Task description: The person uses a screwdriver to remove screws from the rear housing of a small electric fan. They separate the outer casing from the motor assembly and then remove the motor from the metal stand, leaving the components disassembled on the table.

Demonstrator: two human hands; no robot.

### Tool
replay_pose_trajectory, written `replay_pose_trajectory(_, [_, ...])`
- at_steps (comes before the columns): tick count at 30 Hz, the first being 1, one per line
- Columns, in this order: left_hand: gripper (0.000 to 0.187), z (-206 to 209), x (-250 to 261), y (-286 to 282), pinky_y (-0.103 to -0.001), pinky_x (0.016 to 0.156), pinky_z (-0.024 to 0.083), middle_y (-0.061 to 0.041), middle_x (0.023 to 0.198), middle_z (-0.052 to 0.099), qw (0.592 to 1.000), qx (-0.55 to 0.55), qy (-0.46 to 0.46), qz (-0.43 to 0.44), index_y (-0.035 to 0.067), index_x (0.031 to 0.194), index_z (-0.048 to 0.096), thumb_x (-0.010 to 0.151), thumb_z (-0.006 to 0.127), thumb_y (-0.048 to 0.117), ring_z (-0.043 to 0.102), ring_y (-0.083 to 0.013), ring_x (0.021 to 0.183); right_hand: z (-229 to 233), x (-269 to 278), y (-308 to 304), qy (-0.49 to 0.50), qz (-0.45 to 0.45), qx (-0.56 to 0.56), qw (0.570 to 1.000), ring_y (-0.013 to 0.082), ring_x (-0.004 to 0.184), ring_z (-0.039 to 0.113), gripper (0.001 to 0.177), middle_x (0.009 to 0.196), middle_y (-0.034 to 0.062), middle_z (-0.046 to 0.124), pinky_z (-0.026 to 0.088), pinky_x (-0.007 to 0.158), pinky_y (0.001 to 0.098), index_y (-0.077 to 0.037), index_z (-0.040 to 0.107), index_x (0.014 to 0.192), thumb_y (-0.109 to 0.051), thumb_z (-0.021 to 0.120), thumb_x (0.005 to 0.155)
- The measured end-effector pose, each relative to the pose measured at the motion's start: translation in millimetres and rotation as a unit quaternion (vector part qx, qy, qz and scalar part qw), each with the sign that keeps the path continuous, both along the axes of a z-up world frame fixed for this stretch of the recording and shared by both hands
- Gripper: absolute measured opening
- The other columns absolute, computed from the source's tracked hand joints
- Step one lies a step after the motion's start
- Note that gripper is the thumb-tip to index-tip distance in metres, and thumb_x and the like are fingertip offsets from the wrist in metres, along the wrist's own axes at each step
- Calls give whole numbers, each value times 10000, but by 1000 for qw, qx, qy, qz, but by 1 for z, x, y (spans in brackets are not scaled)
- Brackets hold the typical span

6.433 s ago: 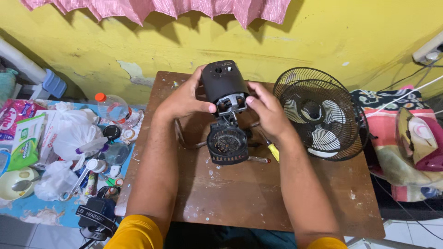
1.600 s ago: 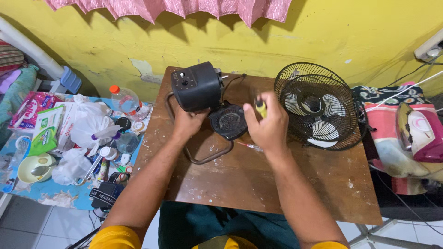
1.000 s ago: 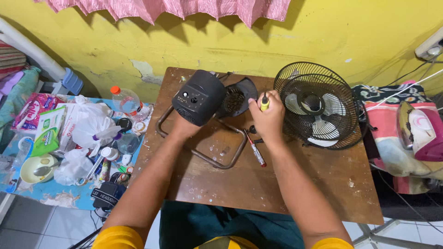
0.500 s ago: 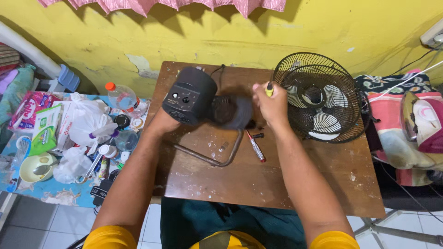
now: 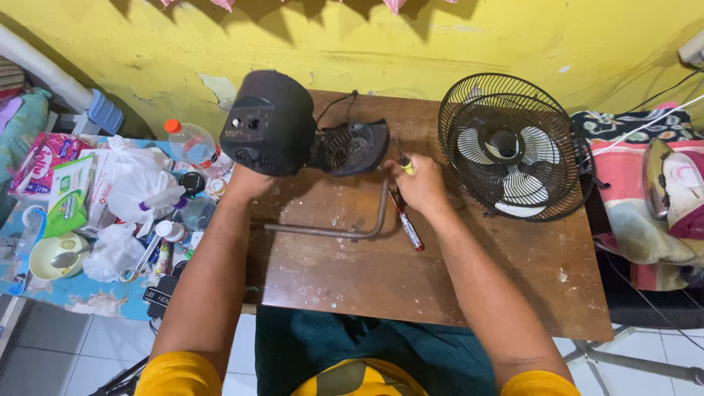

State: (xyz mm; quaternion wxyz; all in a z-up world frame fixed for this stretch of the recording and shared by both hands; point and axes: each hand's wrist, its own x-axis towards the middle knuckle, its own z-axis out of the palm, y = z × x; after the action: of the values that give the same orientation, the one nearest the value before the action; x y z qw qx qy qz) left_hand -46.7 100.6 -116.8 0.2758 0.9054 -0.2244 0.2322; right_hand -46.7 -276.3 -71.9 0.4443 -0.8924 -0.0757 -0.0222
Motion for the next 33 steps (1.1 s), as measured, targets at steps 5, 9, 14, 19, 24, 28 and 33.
replay_pose_trajectory(5, [426, 32, -8, -21, -412, 1045, 487, -136, 1311, 682, 985, -163, 46, 14, 66, 1294, 669, 877, 742, 116, 617, -290, 1236, -1, 2, -5, 17, -11, 64, 998, 130, 583, 557, 213, 640, 31, 646, 439, 547, 340, -52, 748, 867, -253, 725, 933])
replay_pose_trajectory(9, [287, 58, -24, -42, -343, 924, 555, -107, 1128, 749, 950, -299, 83, 34, 32, 1186, 692, 901, 717, 61, 695, -209, 1051, -7, 2, -10, -49, 0, 35, 998, 162, 678, 681, 167, 746, 27, 705, 529, 645, 341, -68, 764, 936, -224, 714, 905])
replay_pose_trajectory(14, [253, 67, -27, -49, -316, 876, 557, -80, 1066, 768, 938, -335, 89, -7, 18, 1116, 724, 864, 718, 1, 700, -149, 971, 2, -19, -13, -42, -4, -117, 992, 266, 883, 697, 254, 986, 110, 666, 550, 791, 419, -76, 768, 1055, -269, 771, 890])
replay_pose_trajectory(19, [215, 51, -21, -51, -298, 846, 565, -62, 1026, 781, 938, -333, 86, 50, 18, 1081, 729, 870, 701, -9, 709, -122, 939, 12, -40, 2, -107, 20, -175, 979, 311, 935, 656, 401, 1105, 146, 584, 555, 805, 449, -109, 761, 1131, -296, 852, 788])
replay_pose_trajectory(24, [278, 51, -17, -60, -300, 888, 549, -67, 1068, 761, 932, -349, 78, 53, 4, 1134, 693, 860, 739, -5, 694, -121, 975, 14, -38, 3, -36, 37, -179, 983, 280, 943, 670, 310, 1114, 94, 594, 556, 826, 424, -175, 781, 1134, -246, 807, 834])
replay_pose_trajectory(28, [287, 56, -18, -78, -289, 922, 551, -54, 1100, 756, 904, -421, 74, -8, 5, 1165, 685, 883, 695, -45, 678, -110, 1006, 10, -33, -4, 10, 21, -192, 981, 289, 949, 670, 328, 1078, 86, 613, 546, 818, 428, -187, 773, 1133, -229, 803, 809])
replay_pose_trajectory(33, [295, 56, -19, -82, -284, 920, 554, -41, 1093, 761, 906, -416, 73, -4, 13, 1167, 687, 884, 720, -60, 682, -111, 1011, 5, -30, -15, -107, 42, -189, 975, 358, 965, 653, 314, 1058, 160, 627, 532, 828, 467, -91, 757, 1095, -218, 813, 814])
